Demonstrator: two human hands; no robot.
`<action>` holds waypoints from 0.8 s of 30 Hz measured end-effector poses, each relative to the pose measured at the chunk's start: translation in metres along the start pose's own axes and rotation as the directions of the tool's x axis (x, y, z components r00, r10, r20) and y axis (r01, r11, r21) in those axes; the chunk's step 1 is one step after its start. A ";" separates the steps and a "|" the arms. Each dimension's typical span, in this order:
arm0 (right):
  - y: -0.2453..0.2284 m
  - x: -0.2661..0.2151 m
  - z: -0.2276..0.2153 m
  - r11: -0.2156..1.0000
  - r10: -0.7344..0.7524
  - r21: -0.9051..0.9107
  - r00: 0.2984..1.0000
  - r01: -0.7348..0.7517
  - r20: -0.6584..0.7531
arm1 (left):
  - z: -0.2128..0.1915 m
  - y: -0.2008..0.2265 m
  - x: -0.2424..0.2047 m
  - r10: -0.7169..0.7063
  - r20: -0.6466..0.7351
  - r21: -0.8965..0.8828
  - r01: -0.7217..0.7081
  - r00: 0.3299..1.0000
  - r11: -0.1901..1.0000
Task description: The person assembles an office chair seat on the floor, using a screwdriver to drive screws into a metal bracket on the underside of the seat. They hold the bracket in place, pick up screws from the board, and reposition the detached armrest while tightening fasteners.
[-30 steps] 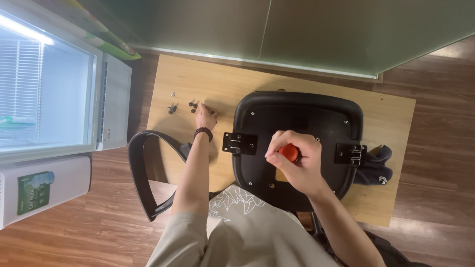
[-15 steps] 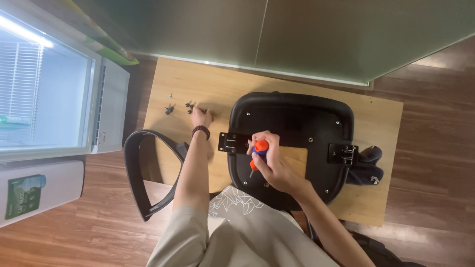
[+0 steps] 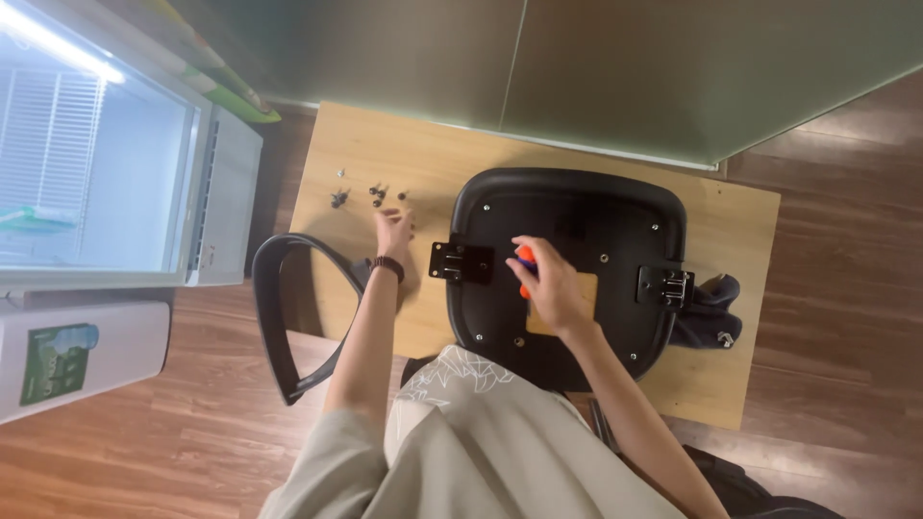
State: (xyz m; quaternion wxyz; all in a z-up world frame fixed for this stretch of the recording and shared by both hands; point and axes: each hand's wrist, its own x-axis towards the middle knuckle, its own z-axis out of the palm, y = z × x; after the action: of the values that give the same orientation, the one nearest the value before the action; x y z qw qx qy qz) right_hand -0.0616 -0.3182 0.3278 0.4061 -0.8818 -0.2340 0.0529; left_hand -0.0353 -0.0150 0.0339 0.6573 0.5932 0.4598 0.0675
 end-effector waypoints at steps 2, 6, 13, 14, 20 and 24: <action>-0.001 0.002 -0.002 0.982 0.156 0.104 0.988 -0.155 0.003 | -0.010 0.003 -0.043 -0.008 0.118 0.013 0.007 0.993 1.000; 0.029 -0.001 0.014 0.840 0.295 0.493 0.953 -0.226 -0.066 | -0.025 -0.001 -0.117 0.088 0.366 0.123 -0.142 0.926 0.982; 0.024 0.005 0.038 0.645 0.166 0.764 0.978 -0.012 -0.125 | -0.033 -0.022 -0.201 0.470 0.363 0.336 -0.583 0.805 0.740; 0.019 0.006 0.038 0.739 0.137 0.673 0.981 -0.007 -0.140 | -0.031 -0.022 -0.205 0.564 0.390 0.410 -0.686 0.728 0.601; 0.004 0.008 0.039 0.879 0.019 0.477 0.995 0.028 -0.094 | -0.028 -0.050 -0.204 0.490 0.579 0.481 -0.758 0.652 0.440; -0.002 0.011 0.047 0.907 -0.039 0.417 0.997 0.063 -0.066 | -0.029 -0.057 -0.201 0.427 0.625 0.562 -0.756 0.654 0.336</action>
State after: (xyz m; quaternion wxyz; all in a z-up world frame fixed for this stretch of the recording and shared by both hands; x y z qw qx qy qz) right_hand -0.0659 -0.2798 0.2990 0.5934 -0.7689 -0.2286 0.0666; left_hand -0.1948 -0.1382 0.0949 0.3226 0.9450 0.0522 -0.0150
